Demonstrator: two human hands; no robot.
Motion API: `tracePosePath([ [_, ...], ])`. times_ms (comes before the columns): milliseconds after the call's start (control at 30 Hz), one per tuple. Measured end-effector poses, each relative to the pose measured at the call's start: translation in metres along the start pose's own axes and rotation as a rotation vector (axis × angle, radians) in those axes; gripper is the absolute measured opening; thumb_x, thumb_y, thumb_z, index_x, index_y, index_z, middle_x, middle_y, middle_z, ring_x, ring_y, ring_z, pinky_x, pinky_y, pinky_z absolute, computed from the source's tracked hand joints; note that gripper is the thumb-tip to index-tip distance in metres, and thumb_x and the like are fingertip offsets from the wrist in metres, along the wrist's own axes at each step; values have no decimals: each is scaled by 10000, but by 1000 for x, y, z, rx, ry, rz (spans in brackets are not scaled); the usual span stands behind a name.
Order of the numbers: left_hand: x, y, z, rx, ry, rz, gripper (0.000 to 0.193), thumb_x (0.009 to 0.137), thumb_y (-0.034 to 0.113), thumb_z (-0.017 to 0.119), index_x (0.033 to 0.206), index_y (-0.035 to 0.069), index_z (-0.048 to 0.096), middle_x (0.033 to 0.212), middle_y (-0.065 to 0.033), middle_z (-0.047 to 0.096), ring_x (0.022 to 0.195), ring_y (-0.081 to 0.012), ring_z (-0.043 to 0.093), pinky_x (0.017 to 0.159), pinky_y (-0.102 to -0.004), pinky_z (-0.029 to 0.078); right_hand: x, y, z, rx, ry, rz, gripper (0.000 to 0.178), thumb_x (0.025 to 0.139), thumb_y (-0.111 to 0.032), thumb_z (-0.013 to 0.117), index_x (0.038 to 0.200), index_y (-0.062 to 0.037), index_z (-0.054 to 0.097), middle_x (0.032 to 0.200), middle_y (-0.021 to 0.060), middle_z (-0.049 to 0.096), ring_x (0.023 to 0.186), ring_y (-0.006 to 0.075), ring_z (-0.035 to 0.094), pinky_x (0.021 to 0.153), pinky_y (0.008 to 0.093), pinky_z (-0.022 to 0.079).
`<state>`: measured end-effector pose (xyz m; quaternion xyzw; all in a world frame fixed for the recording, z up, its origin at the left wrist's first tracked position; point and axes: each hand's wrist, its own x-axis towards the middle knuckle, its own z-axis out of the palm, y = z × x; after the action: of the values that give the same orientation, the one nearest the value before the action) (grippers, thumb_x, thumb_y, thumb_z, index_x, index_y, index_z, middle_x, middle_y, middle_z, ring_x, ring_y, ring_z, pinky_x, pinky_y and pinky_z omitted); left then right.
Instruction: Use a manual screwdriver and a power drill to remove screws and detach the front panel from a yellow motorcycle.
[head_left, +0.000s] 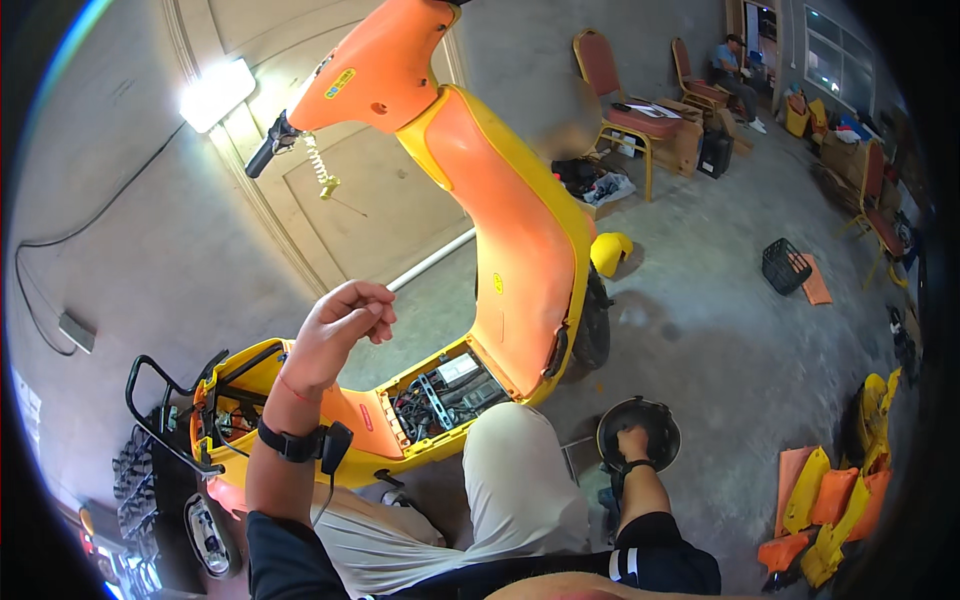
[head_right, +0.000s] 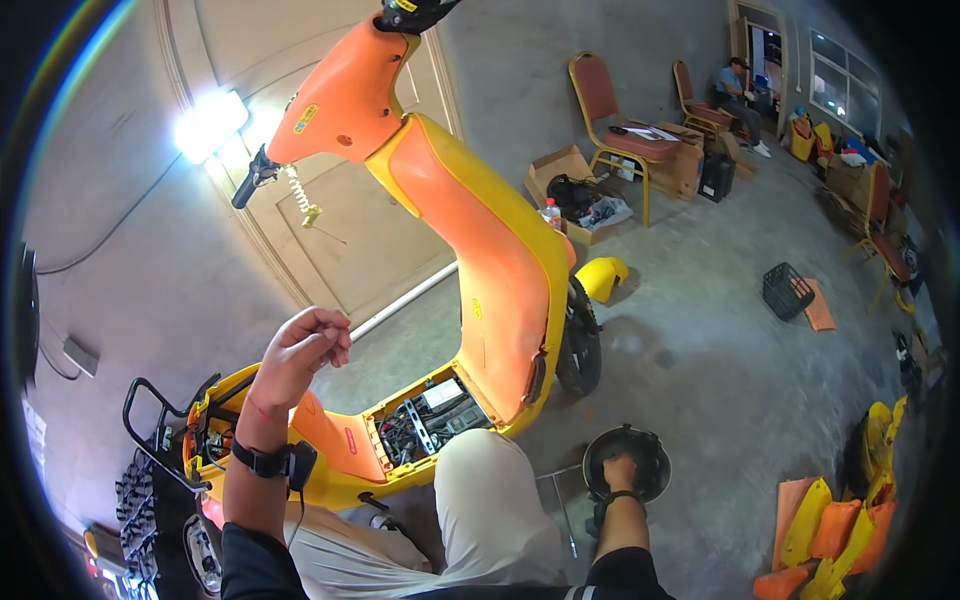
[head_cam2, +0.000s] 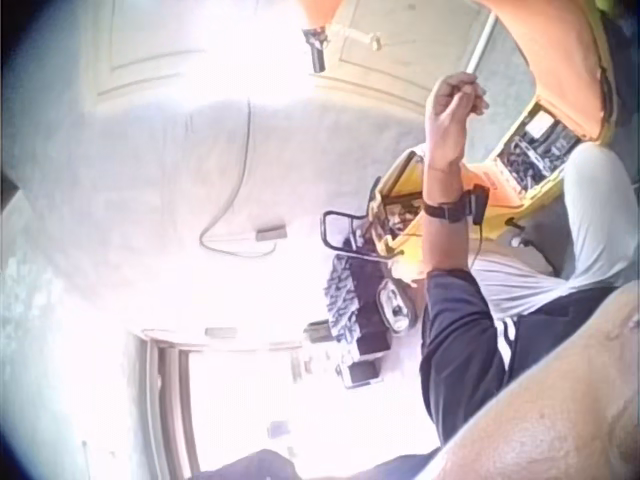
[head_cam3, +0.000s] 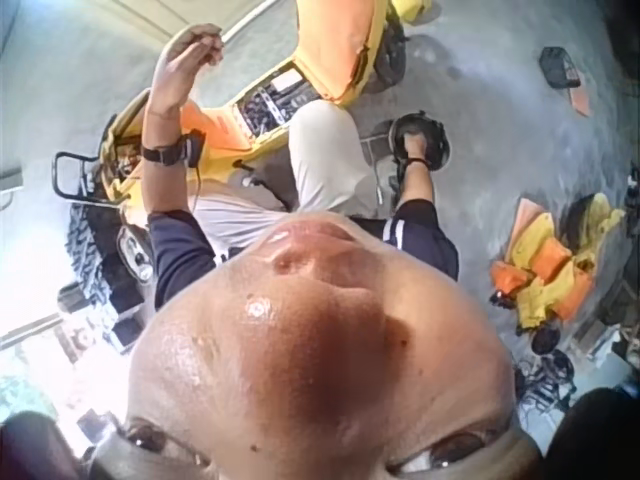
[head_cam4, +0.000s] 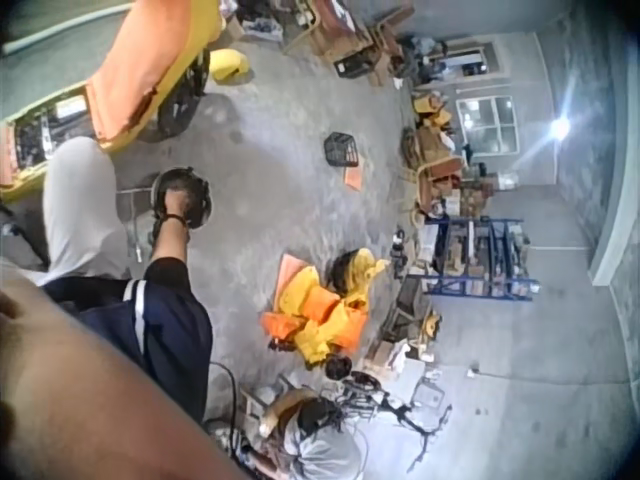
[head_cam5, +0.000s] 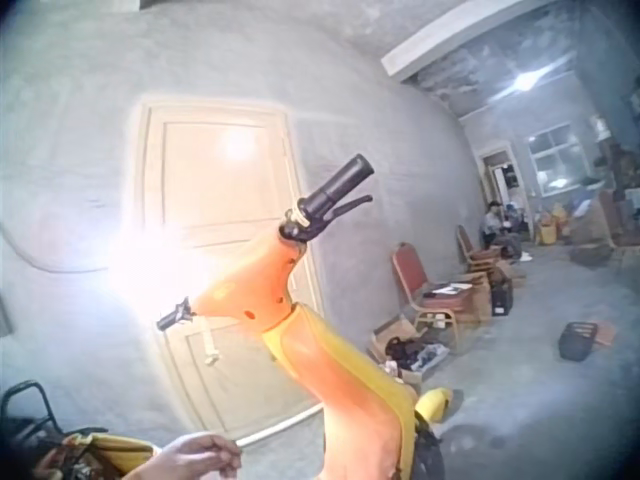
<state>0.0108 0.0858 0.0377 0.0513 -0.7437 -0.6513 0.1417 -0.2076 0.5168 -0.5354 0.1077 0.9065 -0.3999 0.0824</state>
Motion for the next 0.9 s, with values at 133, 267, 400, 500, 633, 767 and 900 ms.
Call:
tracePosePath([
  [133, 2, -8, -3, -1, -1, -1, 167, 986, 50, 526, 1114, 3, 623, 938, -57, 647, 813, -134, 617, 744, -266, 491, -5, -13, 1, -312, -199, -72, 400, 814, -157, 634, 1173, 17, 666, 1048, 274, 692, 1031, 442, 658, 931, 466, 516],
  [267, -9, -28, -5, -18, 18, -14, 178, 991, 73, 533, 1124, -2, 624, 944, -57, 655, 820, -127, 620, 750, -264, 493, -18, -10, 12, -343, -161, -49, 403, 861, -108, 527, 1225, 17, 644, 1261, 283, 608, 1213, 413, 573, 1040, 441, 460],
  [400, -26, -45, -12, -74, 32, -67, 182, 998, 83, 529, 1130, 0, 624, 951, -54, 652, 835, -120, 609, 768, -263, 492, -24, 10, 26, -334, -118, -6, 388, 859, -108, 529, 1187, 60, 648, 1222, 315, 617, 1193, 414, 591, 1028, 459, 465],
  [500, -32, -52, -13, -87, 56, -136, 178, 998, 76, 525, 1122, -4, 624, 946, -54, 650, 830, -125, 609, 769, -267, 494, -35, 4, 16, -427, -303, 46, 394, 859, -129, 539, 1190, 55, 649, 1213, 308, 626, 1178, 421, 600, 1019, 465, 471],
  [633, -28, -72, -12, -62, 181, -167, 105, 944, 6, 539, 1008, 2, 622, 905, -59, 628, 808, -168, 602, 728, -284, 492, -31, 4, 5, -555, -293, -119, 421, 910, -191, 529, 1263, 16, 629, 1368, 225, 577, 1321, 415, 493, 1102, 493, 384],
  [767, -20, -88, -24, 183, 162, -77, 68, 858, -37, 563, 816, 7, 593, 845, -73, 551, 782, -186, 550, 689, -297, 460, 5, -3, 2, -911, 108, -202, 308, 871, -238, 551, 1088, -85, 707, 1099, 174, 702, 1040, 324, 669, 890, 421, 517],
  [900, -2, -125, -23, 6, 215, -216, 222, 1043, 139, 490, 1082, -20, 639, 879, -9, 545, 789, -101, 520, 707, -230, 433, 10, 24, -18, -704, -275, 20, 310, 890, -225, 563, 1049, -2, 709, 1094, 280, 677, 1059, 444, 646, 930, 508, 512],
])
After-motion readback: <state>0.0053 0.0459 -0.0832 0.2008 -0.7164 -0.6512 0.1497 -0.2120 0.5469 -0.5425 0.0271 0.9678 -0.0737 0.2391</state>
